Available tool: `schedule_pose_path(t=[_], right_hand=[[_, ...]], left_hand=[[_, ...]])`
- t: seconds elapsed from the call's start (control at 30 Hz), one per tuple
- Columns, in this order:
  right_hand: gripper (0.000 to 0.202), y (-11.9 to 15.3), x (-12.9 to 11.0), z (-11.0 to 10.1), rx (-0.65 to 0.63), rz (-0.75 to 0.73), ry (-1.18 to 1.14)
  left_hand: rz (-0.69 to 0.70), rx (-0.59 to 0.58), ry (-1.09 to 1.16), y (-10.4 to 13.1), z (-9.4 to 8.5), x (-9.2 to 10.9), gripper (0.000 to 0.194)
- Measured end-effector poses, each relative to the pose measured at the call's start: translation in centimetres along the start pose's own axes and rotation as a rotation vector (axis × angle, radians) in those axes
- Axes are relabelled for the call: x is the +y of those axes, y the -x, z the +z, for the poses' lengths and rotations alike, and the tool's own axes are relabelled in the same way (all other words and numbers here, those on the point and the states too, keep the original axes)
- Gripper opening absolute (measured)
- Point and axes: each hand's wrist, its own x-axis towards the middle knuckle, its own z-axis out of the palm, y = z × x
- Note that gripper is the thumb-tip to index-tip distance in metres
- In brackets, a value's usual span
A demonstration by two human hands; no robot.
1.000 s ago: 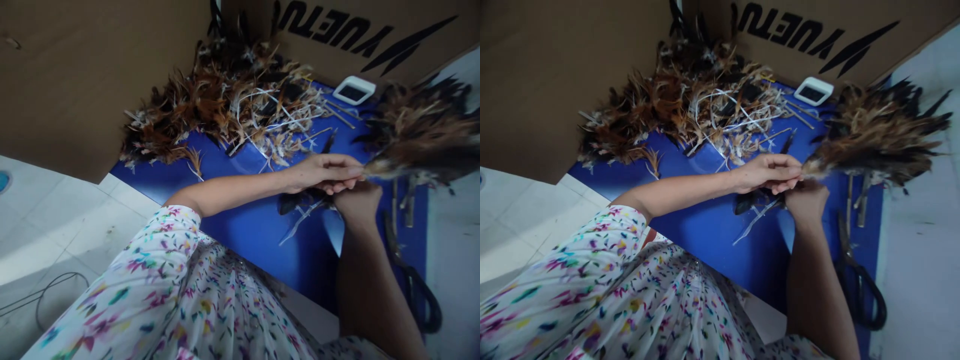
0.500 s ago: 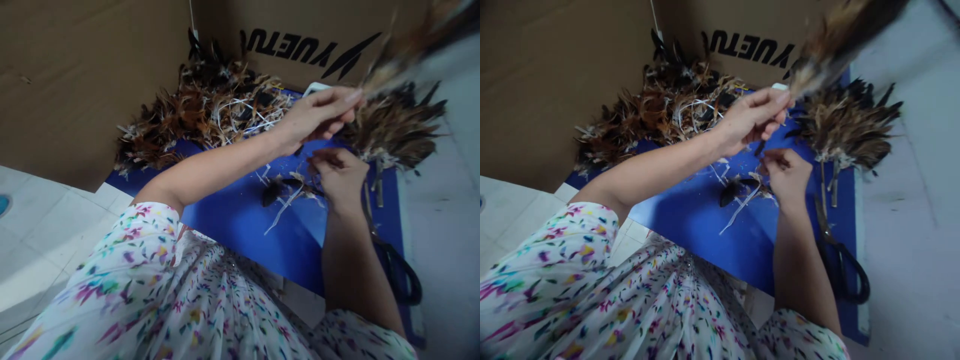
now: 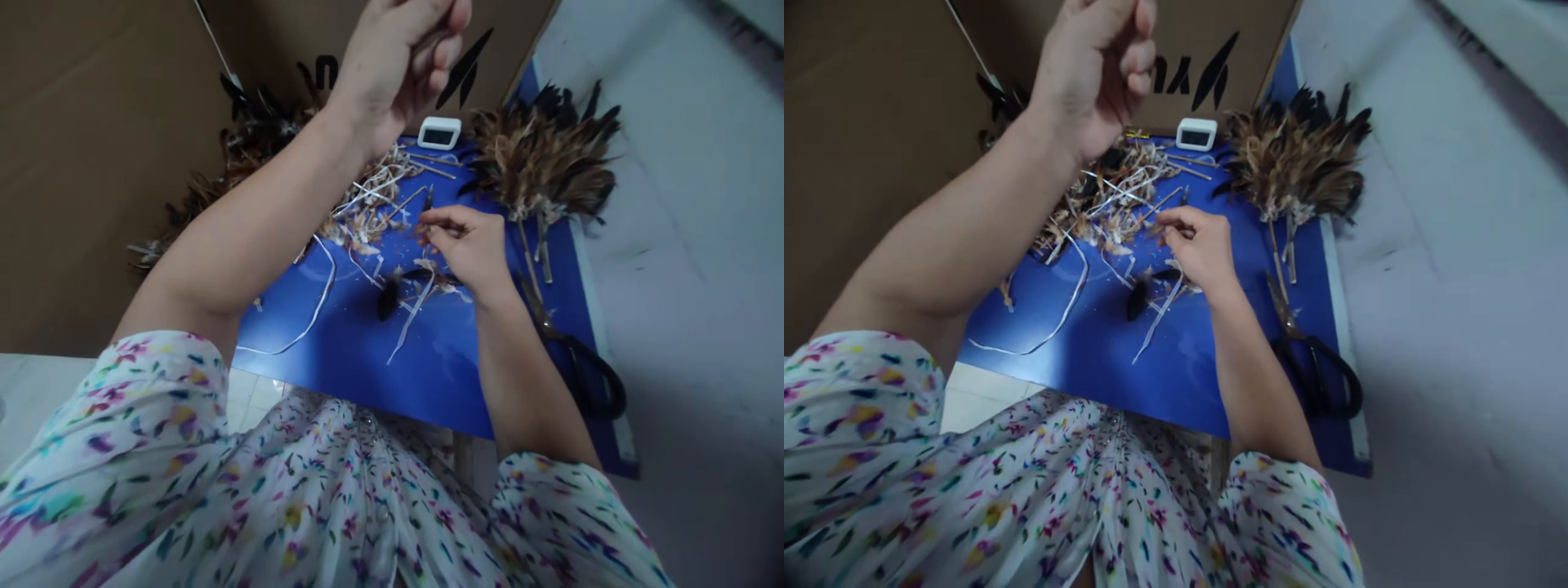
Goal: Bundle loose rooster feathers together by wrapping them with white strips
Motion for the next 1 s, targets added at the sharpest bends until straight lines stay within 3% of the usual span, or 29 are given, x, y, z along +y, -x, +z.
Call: schedule_pose_path(t=[0.07, 0.17, 0.3, 0.4, 0.73, 1.0], right_hand=[[0.011, -0.2, -0.3, 0.0, 0.011, -0.003, -0.032], [0.009, -0.6, -0.7, -0.3, 0.048, -0.034, 0.011], [0.007, -1.0, -1.5, -1.1, 0.163, -0.142, 0.095], [0.007, -1.1, -2.1, -1.7, 0.204, -0.173, 0.058], [0.018, -0.5, -4.1, -1.9, 0.026, -0.007, -0.485], [0.016, 0.3, -5.3, -0.8, -0.061, -0.007, -0.484]], left_hand=[[0.191, -0.142, -0.116, 1.0, -1.0, -0.6, 0.032], [0.219, -0.148, -0.197, 2.8, -2.9, -2.3, 0.023], [0.114, 0.036, -0.160, 5.0, -4.7, -5.3, 0.019], [0.064, 0.112, -0.065, 6.2, -5.4, -7.5, 0.017], [0.110, 0.088, -0.049, 9.3, -5.3, -12.0, 0.024], [0.167, 0.067, -0.048, 10.0, -5.1, -13.8, 0.037]])
